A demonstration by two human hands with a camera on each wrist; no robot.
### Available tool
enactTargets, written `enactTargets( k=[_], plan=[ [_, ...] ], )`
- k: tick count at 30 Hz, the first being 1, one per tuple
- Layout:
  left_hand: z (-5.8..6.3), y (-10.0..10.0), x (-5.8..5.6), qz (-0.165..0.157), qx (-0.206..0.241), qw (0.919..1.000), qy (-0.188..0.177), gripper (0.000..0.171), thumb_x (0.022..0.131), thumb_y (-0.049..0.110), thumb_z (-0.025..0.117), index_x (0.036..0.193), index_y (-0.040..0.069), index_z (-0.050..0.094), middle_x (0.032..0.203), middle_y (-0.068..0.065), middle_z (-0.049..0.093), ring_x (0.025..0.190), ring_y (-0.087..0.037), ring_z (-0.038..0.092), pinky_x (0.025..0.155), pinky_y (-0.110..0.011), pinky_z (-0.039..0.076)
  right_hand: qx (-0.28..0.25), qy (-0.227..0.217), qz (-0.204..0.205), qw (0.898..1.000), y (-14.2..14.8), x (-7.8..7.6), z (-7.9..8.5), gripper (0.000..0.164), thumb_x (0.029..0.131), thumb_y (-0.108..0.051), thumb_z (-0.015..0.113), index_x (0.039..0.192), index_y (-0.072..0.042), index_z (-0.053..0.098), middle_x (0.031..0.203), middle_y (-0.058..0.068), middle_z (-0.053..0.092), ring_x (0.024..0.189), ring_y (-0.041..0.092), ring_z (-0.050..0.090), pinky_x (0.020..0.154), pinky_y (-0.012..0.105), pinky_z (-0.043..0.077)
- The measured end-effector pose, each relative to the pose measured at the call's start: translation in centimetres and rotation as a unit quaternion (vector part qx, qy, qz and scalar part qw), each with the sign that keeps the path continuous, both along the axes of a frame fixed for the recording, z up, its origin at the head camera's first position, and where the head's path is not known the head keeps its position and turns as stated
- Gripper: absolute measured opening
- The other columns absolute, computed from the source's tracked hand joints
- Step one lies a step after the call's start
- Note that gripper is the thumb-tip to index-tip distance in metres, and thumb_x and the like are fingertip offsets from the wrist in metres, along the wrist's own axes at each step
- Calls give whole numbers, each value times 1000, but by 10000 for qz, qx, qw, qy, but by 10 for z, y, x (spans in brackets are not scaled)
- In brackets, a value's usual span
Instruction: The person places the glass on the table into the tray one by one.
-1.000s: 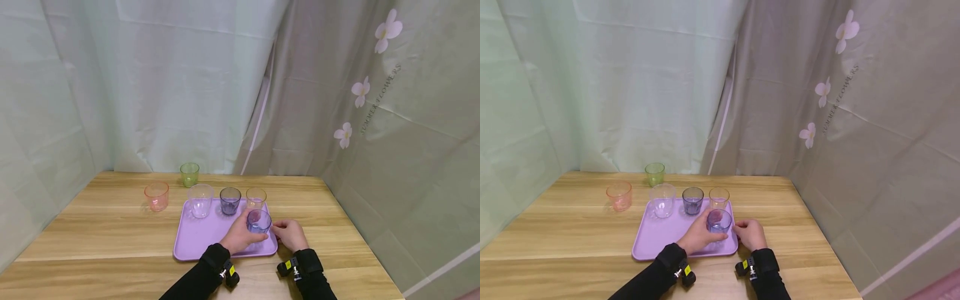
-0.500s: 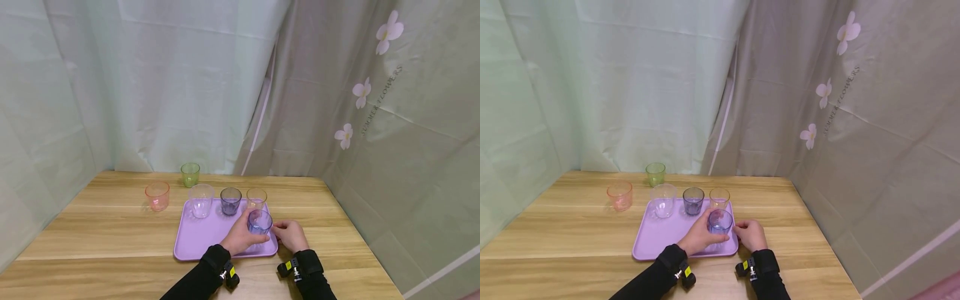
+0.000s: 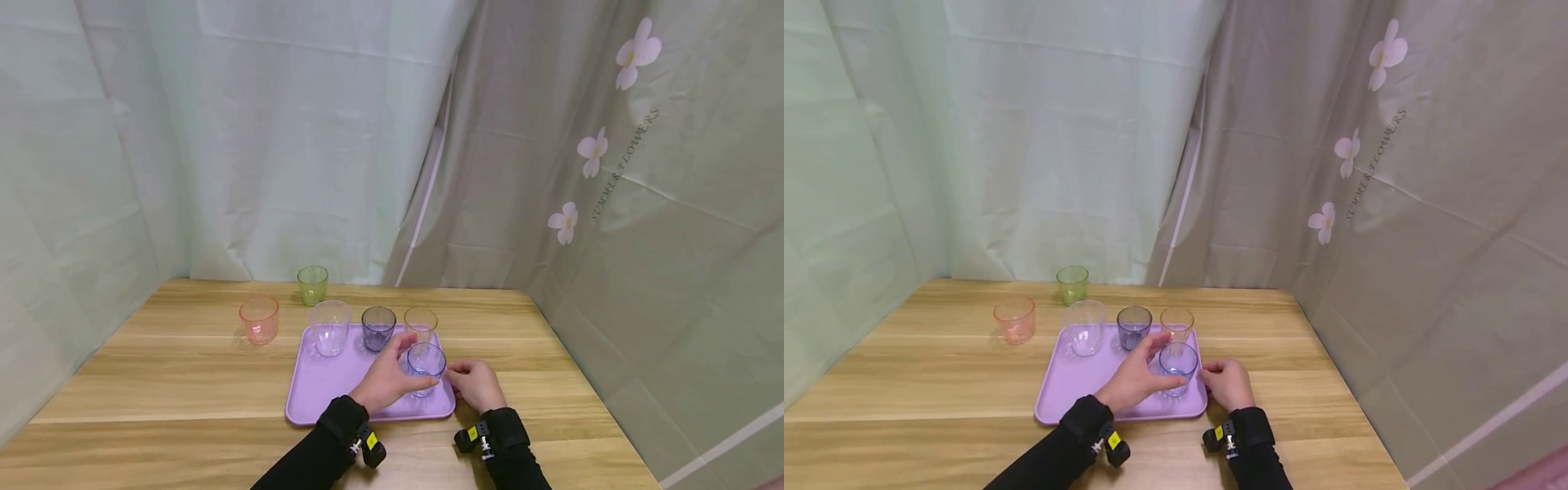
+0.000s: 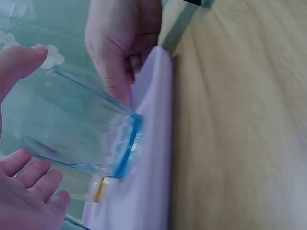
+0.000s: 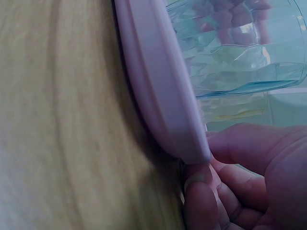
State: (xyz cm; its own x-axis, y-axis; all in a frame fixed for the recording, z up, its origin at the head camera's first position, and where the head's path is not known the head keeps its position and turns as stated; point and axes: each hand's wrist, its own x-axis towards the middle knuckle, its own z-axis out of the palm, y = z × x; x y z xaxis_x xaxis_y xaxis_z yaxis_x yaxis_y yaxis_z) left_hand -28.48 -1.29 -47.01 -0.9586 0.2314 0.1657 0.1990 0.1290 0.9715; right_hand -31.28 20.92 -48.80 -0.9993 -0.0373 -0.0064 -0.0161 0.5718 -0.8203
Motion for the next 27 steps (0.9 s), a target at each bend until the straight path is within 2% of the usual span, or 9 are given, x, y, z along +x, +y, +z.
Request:
enactTargets(
  k=[7,13,20,27],
  plan=[
    [12,-12,2,121,45,9997,231,92,87,22,94,159,-4,43,164,-26,50,157,-44,44,132,-64,30,-2,-30,-6,10000,1,1,2,21,101,-14,75,109,4,80,95,10,78,76,16,71,70,34,64],
    [22,-20,1,141,146,9995,243,88,88,20,92,157,-6,45,163,-27,52,156,-44,45,133,-61,30,-21,-32,-14,10000,2,0,1,20,101,-14,75,108,4,80,95,10,78,75,17,71,69,34,64],
    [27,-29,2,306,220,9986,363,84,88,18,92,156,-4,48,160,-27,56,152,-46,49,130,-62,35,53,-53,-52,10000,0,3,3,21,101,-14,74,108,5,80,94,10,78,75,16,71,70,34,65],
    [33,-40,2,387,349,9976,456,76,89,14,90,153,-1,52,157,-21,59,153,-42,51,129,-62,37,70,5,-28,10000,-1,4,4,21,100,-13,74,108,6,80,93,10,78,75,16,71,69,33,64]
  ],
)
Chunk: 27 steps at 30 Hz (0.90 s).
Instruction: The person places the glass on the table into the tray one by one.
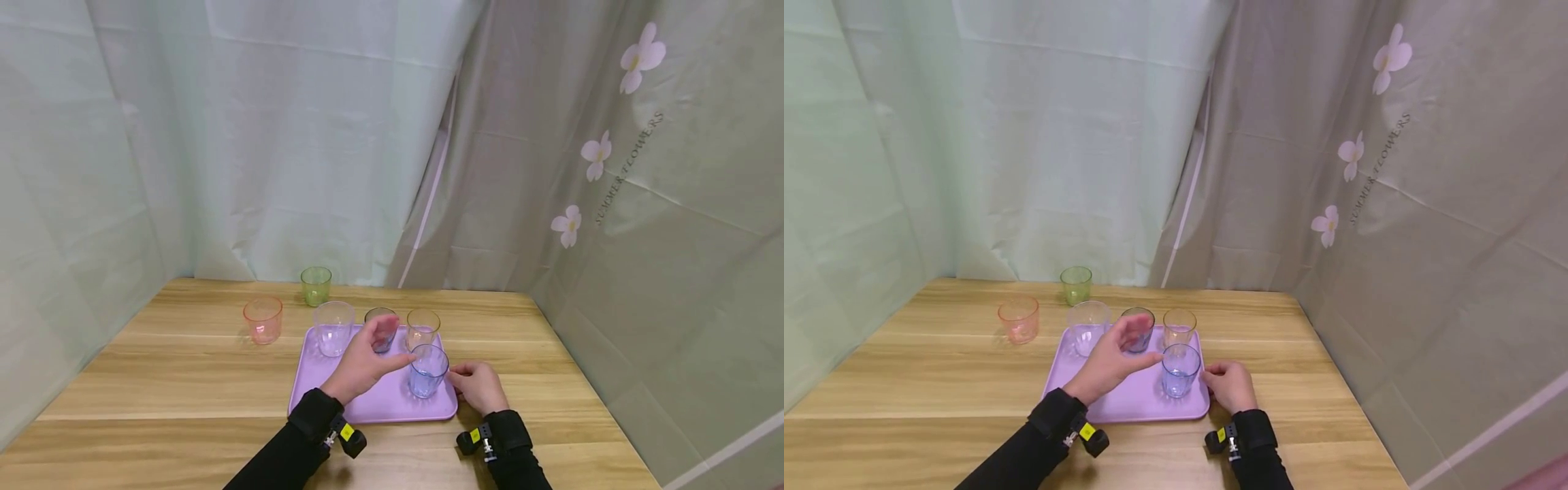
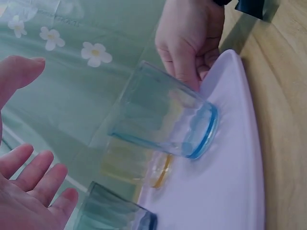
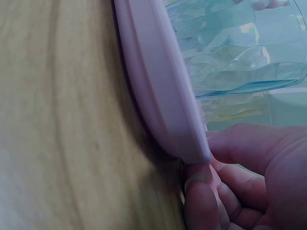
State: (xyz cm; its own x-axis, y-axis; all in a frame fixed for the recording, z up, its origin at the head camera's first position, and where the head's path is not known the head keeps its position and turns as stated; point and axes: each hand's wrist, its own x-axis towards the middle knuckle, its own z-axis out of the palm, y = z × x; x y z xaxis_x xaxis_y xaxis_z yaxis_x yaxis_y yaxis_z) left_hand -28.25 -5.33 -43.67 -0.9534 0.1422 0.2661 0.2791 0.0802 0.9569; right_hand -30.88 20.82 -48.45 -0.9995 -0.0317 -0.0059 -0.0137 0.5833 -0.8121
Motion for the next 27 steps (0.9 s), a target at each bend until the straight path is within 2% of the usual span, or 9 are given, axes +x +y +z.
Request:
enactTargets(
  k=[8,19,27],
  plan=[
    [8,-16,2,-20,-50,10000,1,76,91,16,89,155,-1,51,157,-25,57,150,-43,51,131,-61,34,47,-13,-27,10000,0,0,0,21,101,-14,75,109,5,81,95,10,79,77,17,71,70,32,62],
    [19,-34,5,212,-62,9997,120,74,93,14,88,156,1,51,161,-17,57,156,-36,49,132,-55,36,72,-26,-26,10000,2,-2,-2,21,101,-14,75,109,4,82,96,10,79,77,17,70,69,30,60],
    [24,-47,5,440,-111,9987,230,73,92,11,88,154,0,52,159,-18,58,155,-37,50,131,-54,38,47,-31,12,10000,3,-3,-3,21,101,-14,74,108,4,81,95,9,78,77,16,70,69,30,60]
  ],
)
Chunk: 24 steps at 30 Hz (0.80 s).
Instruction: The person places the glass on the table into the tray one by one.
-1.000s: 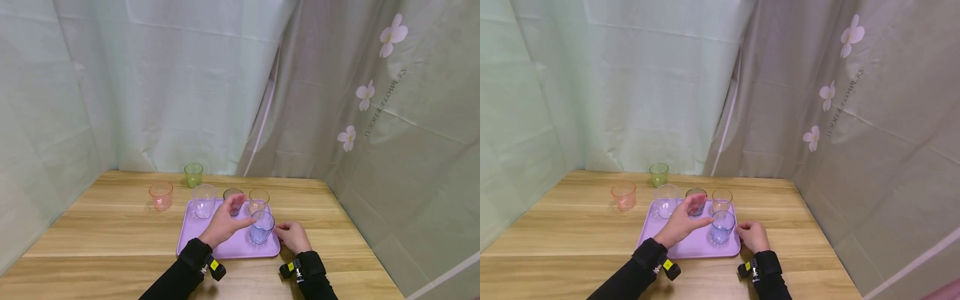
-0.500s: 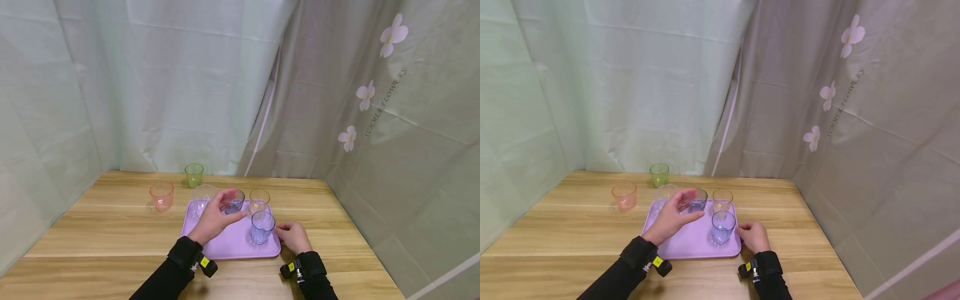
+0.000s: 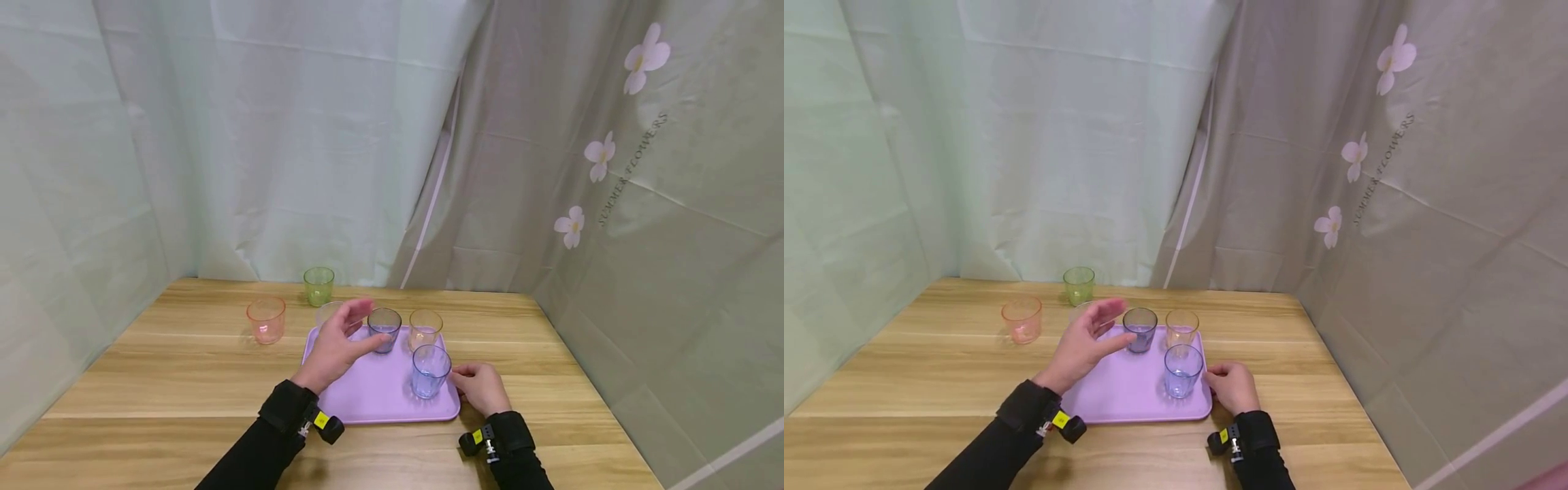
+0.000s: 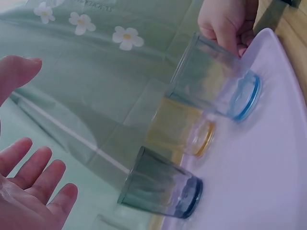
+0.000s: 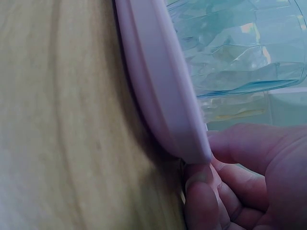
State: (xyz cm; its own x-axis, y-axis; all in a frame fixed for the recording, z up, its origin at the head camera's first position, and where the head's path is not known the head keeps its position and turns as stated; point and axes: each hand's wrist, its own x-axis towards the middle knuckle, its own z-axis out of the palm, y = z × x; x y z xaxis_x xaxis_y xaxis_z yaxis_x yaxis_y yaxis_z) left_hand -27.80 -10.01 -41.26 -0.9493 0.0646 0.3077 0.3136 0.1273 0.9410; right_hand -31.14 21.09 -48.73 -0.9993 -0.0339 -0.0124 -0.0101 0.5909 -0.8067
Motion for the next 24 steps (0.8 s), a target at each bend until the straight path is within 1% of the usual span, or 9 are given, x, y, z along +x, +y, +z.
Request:
enactTargets(
  k=[3,10,16,20,24],
  plan=[
    [1,-6,-1,63,15,10000,10,74,92,11,88,155,-1,51,161,-19,56,156,-38,49,131,-53,37,12,-5,-4,10000,0,1,0,20,101,-14,74,109,4,81,96,10,78,77,16,70,69,31,61],
    [6,-23,-4,214,98,9997,28,76,93,12,88,157,3,49,163,-17,54,158,-35,48,133,-54,35,-14,-72,-31,10000,-3,3,3,21,101,-14,74,109,4,81,97,11,78,77,18,70,70,31,61],
    [8,-40,-6,340,146,9993,66,74,96,11,85,158,1,46,165,-18,51,159,-37,45,134,-55,32,-40,-67,-77,9999,-4,3,7,21,101,-14,74,110,4,81,97,11,79,77,17,71,70,32,62],
    [8,-49,-7,390,218,9990,45,75,96,10,84,159,0,45,166,-19,51,159,-38,44,134,-56,31,-25,-39,-56,10000,-4,3,7,21,101,-14,75,109,5,81,96,11,78,76,16,70,70,33,63],
    [8,-58,-7,458,256,9986,-52,75,97,11,83,159,0,44,166,-19,50,159,-36,44,134,-55,31,-24,-35,-56,10000,-4,3,6,22,101,-14,75,109,5,81,96,10,78,76,16,70,69,33,63]
  ],
)
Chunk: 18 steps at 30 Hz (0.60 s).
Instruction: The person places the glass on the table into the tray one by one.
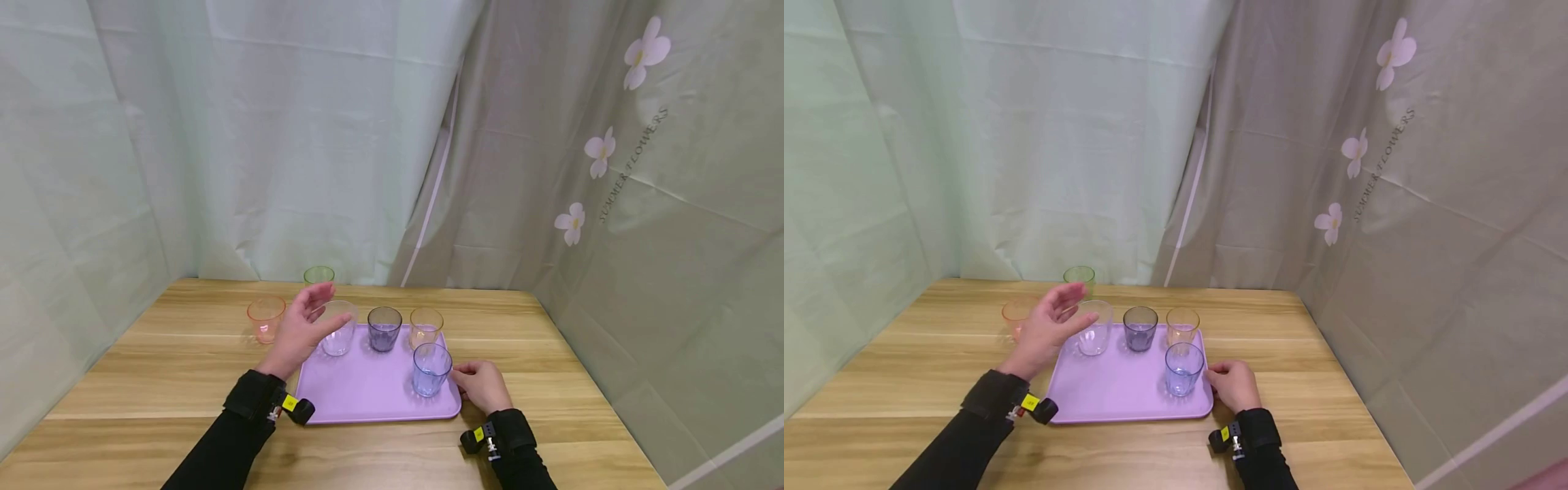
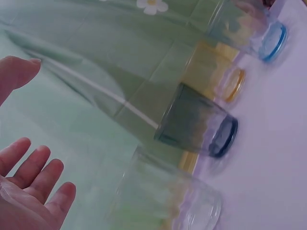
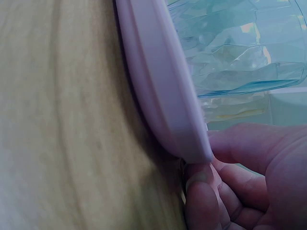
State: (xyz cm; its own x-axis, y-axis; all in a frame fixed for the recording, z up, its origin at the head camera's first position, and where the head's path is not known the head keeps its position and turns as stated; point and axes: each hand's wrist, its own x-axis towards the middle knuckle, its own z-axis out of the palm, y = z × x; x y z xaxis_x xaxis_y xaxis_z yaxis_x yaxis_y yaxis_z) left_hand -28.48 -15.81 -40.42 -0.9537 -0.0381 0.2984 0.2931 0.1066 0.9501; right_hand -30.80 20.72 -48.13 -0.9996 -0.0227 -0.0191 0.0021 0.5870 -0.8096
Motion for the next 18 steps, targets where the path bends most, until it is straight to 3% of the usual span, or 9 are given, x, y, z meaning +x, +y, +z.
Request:
enactTargets(
  k=[18],
  plan=[
    [-2,-37,-3,636,-170,9976,-211,83,99,21,84,165,0,38,170,-20,45,161,-36,42,135,-53,31,-33,19,-6,10000,1,0,-1,21,101,-12,75,110,5,81,96,11,78,77,17,71,70,34,64]
  ],
)
